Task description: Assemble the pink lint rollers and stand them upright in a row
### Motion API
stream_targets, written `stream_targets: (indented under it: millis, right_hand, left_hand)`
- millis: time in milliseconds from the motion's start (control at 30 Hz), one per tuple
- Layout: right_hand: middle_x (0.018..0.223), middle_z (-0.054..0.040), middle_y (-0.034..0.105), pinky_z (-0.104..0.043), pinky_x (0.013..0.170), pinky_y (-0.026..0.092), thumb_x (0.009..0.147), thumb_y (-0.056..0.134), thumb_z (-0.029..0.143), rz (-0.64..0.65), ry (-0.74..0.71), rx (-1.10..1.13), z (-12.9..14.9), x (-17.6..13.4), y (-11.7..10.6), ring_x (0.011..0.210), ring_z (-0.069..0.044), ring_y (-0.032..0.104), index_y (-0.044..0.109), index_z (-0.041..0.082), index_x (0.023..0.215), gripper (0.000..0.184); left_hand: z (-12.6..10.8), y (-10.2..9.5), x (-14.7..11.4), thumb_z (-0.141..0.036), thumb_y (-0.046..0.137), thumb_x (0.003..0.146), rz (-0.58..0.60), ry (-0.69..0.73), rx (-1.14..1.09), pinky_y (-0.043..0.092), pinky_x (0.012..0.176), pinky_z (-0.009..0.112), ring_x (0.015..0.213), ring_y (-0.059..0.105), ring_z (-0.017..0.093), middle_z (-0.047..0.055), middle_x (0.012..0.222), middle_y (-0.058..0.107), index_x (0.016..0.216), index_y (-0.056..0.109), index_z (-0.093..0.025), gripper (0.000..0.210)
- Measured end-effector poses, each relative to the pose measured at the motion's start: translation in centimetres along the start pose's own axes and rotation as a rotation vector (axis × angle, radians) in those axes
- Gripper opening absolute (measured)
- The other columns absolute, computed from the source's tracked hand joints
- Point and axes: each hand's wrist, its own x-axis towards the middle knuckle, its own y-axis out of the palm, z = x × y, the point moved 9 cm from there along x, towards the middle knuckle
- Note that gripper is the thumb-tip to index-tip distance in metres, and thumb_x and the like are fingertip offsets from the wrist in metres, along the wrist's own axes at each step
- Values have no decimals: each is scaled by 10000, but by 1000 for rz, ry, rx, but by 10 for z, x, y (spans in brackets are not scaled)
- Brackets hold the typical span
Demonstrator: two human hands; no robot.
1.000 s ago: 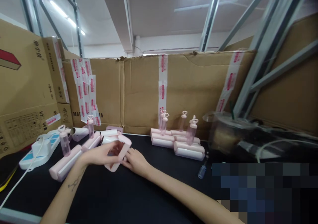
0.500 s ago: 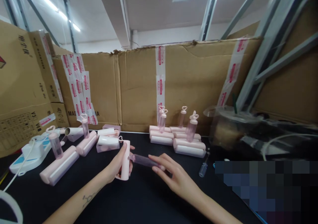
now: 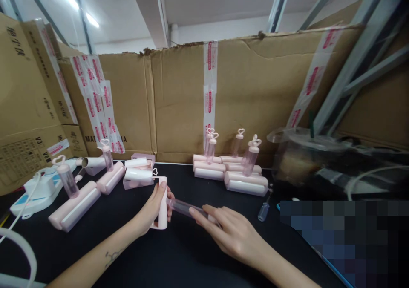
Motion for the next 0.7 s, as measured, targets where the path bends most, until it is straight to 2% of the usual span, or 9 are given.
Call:
stream_targets:
  millis: [67, 167, 233, 400, 600, 700]
  right_hand:
    - [908, -105, 652, -259, 639, 498, 879, 340, 65, 5, -48, -21, 4, -1, -2, 711, -140, 599, 466, 172, 1275, 429]
    - [913, -105, 656, -251, 625, 499, 882, 350, 79, 14, -72, -12, 8, -3, 1, 681, -133, 590, 483, 158, 1260, 409]
    - [906, -103, 653, -248, 613, 500, 877, 407, 113, 7, -40, 8, 8, -5, 3, 665, -132, 579, 505, 150, 1237, 375]
    - [870, -100, 641, -232, 614, 498, 883, 467, 176, -8, 38, 54, 4, -4, 6, 683, -130, 575, 549, 129, 1181, 313]
    - [926, -95, 654, -265, 576, 470, 867, 442, 112, 24, -160, -69, 12, -2, -5, 618, -132, 529, 537, 131, 1200, 346]
    - [931, -90, 652, -260, 568, 459, 869, 446, 113, 7, -149, -55, 11, -3, -6, 604, -123, 514, 526, 142, 1212, 353]
  left_hand:
    - [-1, 3, -2, -673, 410, 743, 30, -13, -13, 396, 394, 202, 393, 446, 62, -52, 622, 519, 832, 415, -207, 474]
    - [-1, 6, -4, -663, 376, 768, 88, -25, 55, 371, 375, 188, 363, 406, 56, -70, 544, 469, 803, 408, -207, 458]
    - [2, 5, -4, -667, 350, 774, 94, -32, 100, 359, 371, 181, 359, 397, 54, -78, 515, 434, 779, 398, -207, 462]
    - [2, 0, -2, -674, 386, 749, 57, 43, 212, 340, 345, 174, 353, 404, 46, -72, 596, 463, 801, 391, -217, 459]
    - [9, 11, -8, -694, 302, 772, 119, -73, 15, 333, 348, 174, 321, 380, 63, -75, 424, 414, 747, 406, -201, 504]
    - [10, 12, -11, -702, 305, 765, 118, -105, -16, 335, 331, 172, 309, 367, 59, -80, 429, 412, 750, 408, -201, 511]
